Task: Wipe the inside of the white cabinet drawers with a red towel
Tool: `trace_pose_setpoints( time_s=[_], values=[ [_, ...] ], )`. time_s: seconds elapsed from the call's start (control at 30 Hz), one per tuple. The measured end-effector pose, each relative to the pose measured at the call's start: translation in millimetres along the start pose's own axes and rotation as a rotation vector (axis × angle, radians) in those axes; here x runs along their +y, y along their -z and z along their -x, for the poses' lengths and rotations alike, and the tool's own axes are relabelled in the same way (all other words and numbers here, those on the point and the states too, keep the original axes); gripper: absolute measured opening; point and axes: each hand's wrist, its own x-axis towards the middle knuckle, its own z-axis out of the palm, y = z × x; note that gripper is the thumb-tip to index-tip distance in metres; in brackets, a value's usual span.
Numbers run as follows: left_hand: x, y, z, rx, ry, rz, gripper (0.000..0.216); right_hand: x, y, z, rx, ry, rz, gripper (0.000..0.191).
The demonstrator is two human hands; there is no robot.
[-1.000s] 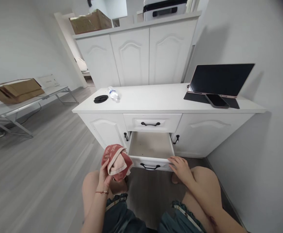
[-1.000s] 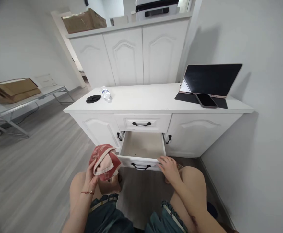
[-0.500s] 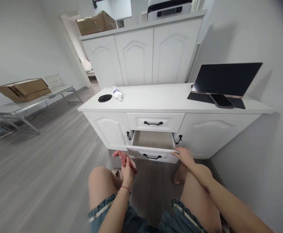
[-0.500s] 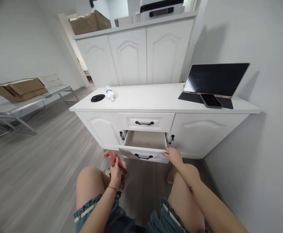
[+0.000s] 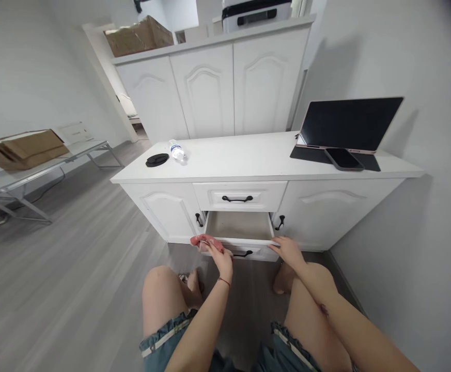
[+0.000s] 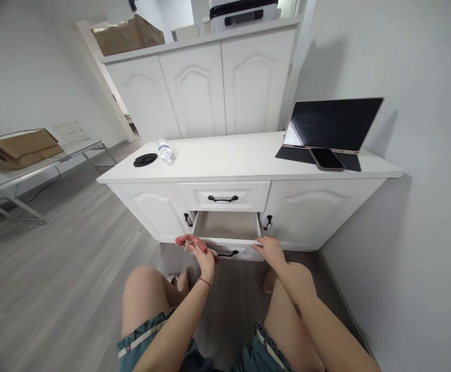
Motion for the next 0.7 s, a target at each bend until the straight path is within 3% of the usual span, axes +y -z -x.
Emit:
trace_pose_setpoints(
  time_s=[0.1, 0.27, 0.37, 0.5, 0.7],
  values=[
    [-2.8, -22.5, 13.6, 0.102, -0.033, -0.156, 0.080, 0.6, -0.7, -0.2, 0.029, 0.016, -0.033, 0.043],
    [-4.6, -47.6, 29.7, 0.008, -0.270, -0.110, 0.088, -1.3, -2.3, 0.1, 0.050, -0.038, -0.095, 0.048],
    [-4.9, -60.3, 36.9, -0.081, -0.308, -0.115, 0.094, -4.0, 0.9, 0.3, 0.043, -0.064, -0.097, 0.055],
    [-13.8, -80.2, 47.1, -0.140, -0.393, -0.224, 0.085, -6.7, 8.2, 0.1, 0.045, -0.131, -0.149, 0.060],
    [-31.5, -98.4, 48.6, -0.311, -0.822, -0.461, 0.071, -5.8, 15.4, -3.8, 0.017, -0.228, -0.326, 0.064]
  ],
)
